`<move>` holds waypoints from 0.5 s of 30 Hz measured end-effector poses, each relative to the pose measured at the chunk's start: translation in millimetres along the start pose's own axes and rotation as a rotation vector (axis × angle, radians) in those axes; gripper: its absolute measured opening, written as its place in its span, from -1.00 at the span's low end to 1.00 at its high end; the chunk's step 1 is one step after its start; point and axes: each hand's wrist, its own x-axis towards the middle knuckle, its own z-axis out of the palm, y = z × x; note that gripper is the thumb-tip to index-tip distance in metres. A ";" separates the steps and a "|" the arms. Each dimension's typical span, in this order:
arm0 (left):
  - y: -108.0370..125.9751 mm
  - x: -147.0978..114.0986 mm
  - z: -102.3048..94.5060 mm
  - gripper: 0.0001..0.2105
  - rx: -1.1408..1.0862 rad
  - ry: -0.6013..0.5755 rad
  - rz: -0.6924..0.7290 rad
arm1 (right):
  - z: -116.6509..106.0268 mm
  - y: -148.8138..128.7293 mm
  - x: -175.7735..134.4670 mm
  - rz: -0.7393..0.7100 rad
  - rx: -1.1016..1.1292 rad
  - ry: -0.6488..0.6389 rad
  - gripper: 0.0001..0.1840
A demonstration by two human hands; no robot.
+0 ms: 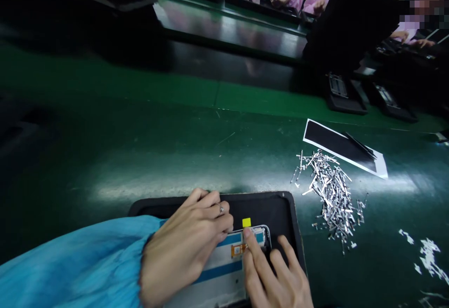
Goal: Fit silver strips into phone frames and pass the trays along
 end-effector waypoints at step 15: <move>-15.0 4.4 -11.0 -0.70 0.278 -0.145 -0.004 | 7.0 -17.3 8.8 -0.033 -0.015 0.093 -0.74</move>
